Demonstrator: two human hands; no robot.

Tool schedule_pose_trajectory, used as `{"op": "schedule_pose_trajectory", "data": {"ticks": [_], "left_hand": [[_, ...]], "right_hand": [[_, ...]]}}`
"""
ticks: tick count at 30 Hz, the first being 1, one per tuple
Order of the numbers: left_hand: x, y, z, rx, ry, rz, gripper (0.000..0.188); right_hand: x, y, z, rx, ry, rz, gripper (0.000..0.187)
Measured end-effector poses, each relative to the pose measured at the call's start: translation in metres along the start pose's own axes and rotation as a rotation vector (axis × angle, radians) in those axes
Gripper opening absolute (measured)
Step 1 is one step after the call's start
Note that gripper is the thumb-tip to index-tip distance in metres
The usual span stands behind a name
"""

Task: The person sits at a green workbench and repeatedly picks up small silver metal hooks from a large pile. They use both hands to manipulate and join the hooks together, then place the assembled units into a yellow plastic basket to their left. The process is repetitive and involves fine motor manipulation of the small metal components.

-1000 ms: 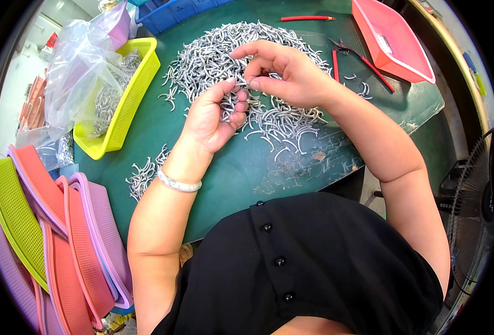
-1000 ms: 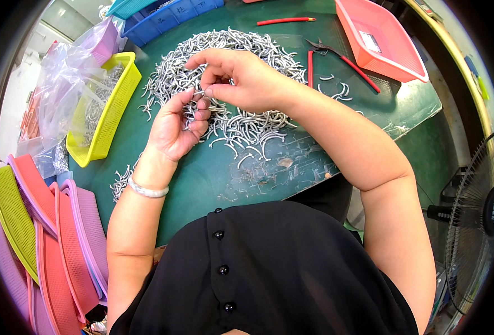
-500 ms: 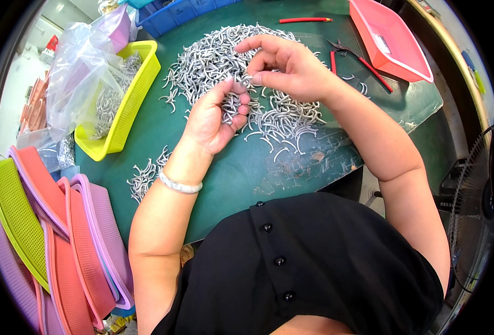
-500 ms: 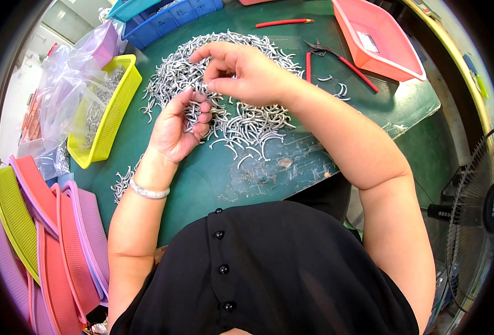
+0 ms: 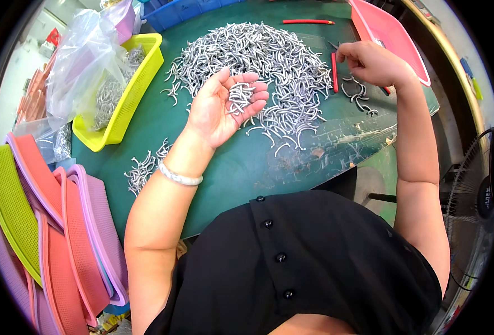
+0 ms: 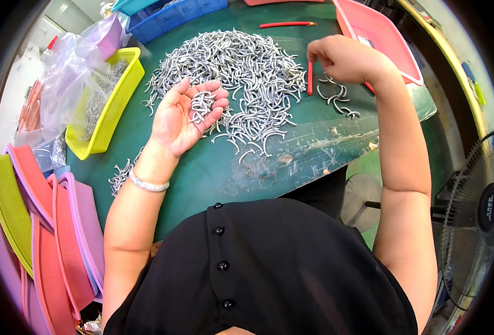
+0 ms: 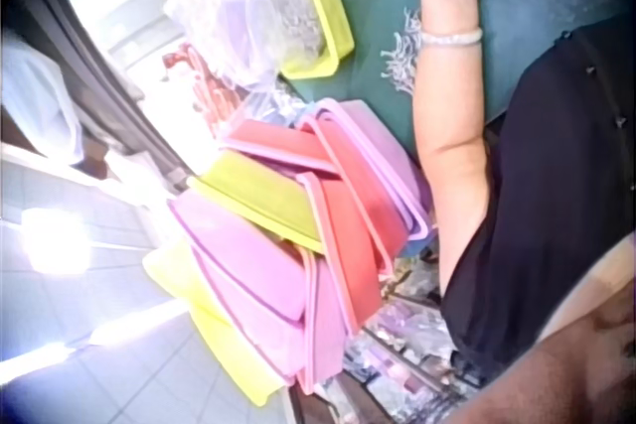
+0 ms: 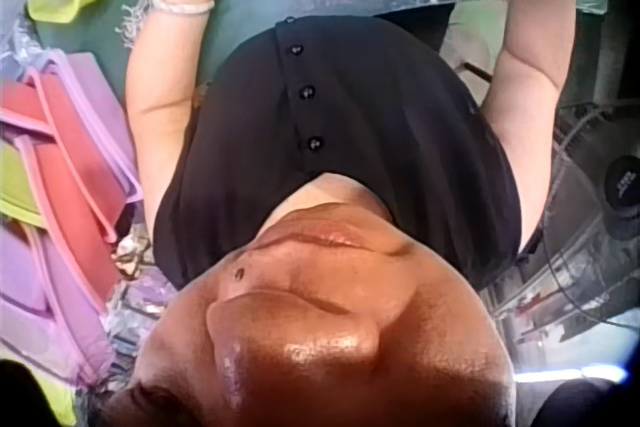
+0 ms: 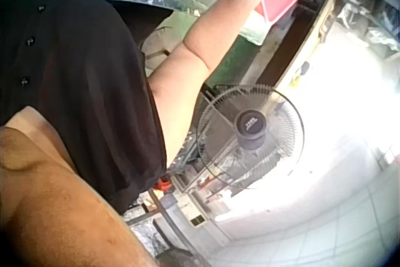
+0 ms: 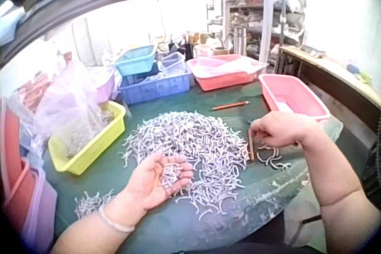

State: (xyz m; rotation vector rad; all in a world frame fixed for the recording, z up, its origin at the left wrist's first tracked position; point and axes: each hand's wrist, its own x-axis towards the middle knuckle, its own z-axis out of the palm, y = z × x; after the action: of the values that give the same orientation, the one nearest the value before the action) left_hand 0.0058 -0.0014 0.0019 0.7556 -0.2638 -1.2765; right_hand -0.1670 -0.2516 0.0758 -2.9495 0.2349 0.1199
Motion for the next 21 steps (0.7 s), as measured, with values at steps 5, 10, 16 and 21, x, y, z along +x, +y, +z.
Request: {"op": "schedule_pose_trajectory", "data": {"ticks": [5,10,16,21], "left_hand": [[-0.002,0.0,0.004,-0.013,0.007,0.004,0.044],[-0.001,0.0,0.002,-0.084,-0.057,-0.028,0.044],[0.002,0.001,-0.007,-0.164,-0.152,-0.041,0.049],[0.004,0.002,-0.016,-0.186,-0.187,-0.031,0.049]], "right_hand": [[-0.006,-0.006,0.003,-0.073,0.067,0.093,0.027],[0.013,-0.028,0.011,-0.031,0.227,-0.232,0.025],[0.046,-0.064,0.031,0.138,0.005,-0.367,0.044],[0.058,-0.085,0.043,0.039,-0.054,-0.472,0.058]]}}
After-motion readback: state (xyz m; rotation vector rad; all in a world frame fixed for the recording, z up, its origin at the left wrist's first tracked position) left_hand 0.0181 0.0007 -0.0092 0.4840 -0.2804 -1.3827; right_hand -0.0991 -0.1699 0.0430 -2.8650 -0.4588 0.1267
